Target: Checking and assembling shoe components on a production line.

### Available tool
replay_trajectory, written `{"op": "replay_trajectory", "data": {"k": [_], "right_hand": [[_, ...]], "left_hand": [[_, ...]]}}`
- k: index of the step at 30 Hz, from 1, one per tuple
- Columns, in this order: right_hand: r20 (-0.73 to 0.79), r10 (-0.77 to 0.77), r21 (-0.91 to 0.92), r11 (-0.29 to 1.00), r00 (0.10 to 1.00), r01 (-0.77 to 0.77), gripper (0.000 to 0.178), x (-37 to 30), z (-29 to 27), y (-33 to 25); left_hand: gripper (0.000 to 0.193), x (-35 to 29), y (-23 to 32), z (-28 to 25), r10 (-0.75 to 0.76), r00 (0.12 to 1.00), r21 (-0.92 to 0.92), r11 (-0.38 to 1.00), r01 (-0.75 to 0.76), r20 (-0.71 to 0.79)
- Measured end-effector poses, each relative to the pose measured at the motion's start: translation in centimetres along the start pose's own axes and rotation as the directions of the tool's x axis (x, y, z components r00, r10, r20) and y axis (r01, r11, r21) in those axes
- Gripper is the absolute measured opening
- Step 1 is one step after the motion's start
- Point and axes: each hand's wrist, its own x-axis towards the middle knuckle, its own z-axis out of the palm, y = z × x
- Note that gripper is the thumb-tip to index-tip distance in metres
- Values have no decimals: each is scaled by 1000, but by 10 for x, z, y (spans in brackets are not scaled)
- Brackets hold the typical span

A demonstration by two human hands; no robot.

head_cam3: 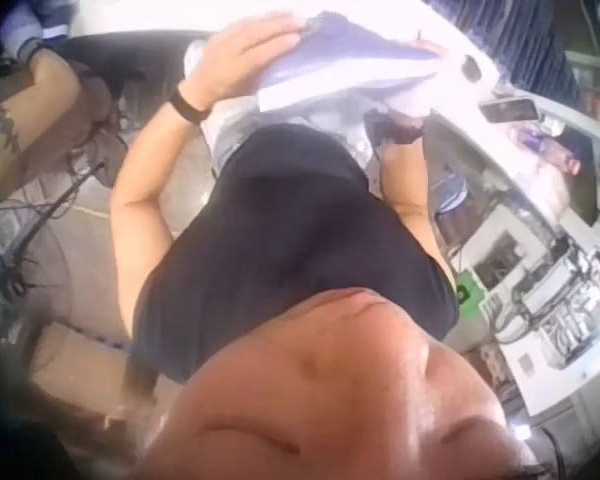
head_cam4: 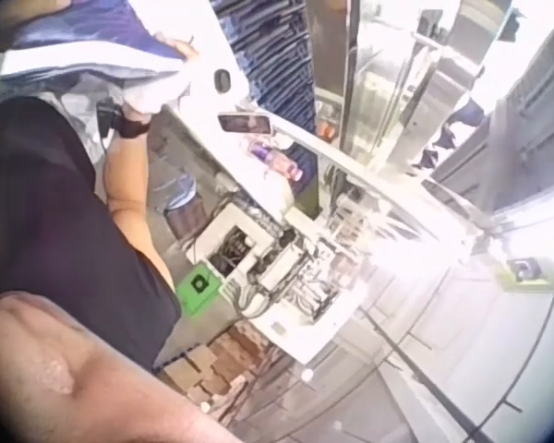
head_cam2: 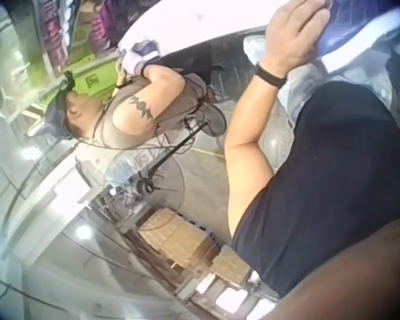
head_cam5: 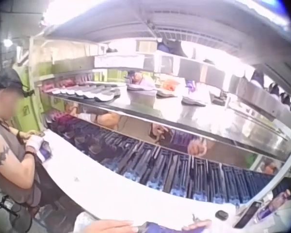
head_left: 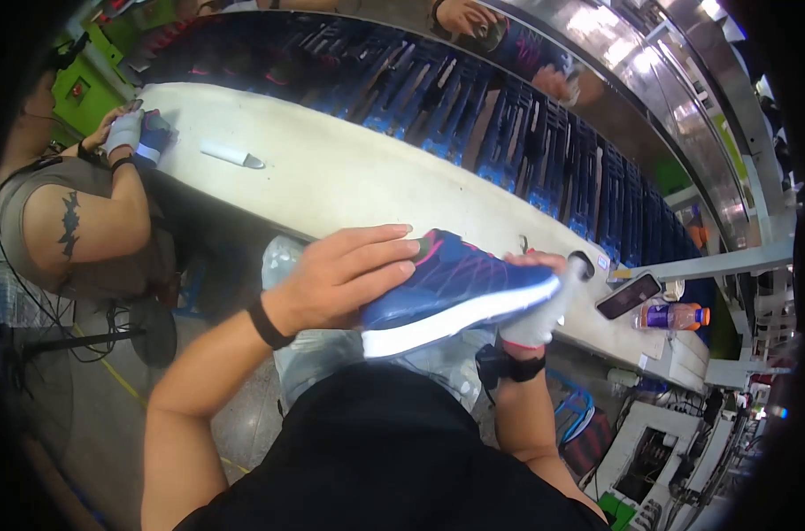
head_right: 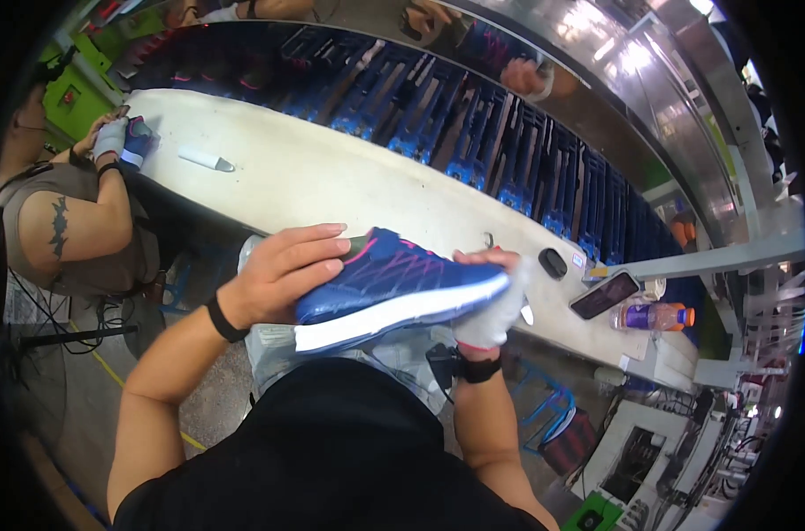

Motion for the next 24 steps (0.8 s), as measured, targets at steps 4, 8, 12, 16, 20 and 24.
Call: {"op": "replay_trajectory", "data": {"k": [4,8,12,16,20,24], "right_hand": [[445,2,-318,935,896,156,45,22,24,3],[612,-184,4,973,769,230,103,24,91,-39],[556,-122,-12,988,822,155,73,45,103,-25],[193,-260,379,909,946,172,49,47,118,12],[200,-202,780,624,959,-32,42,62,117,20],[310,-128,766,620,942,-168,44,63,121,15]], "left_hand": [[73,39,-5,-30,-125,991,-70,989,129,56],[77,58,-16,-14,-337,912,-43,934,356,232],[72,77,-24,-18,-462,813,-80,851,518,353],[81,81,-39,-20,-519,754,-40,813,581,404],[81,82,-45,-21,-585,685,-21,754,657,434],[78,85,-47,-22,-639,624,-5,696,718,450]]}}
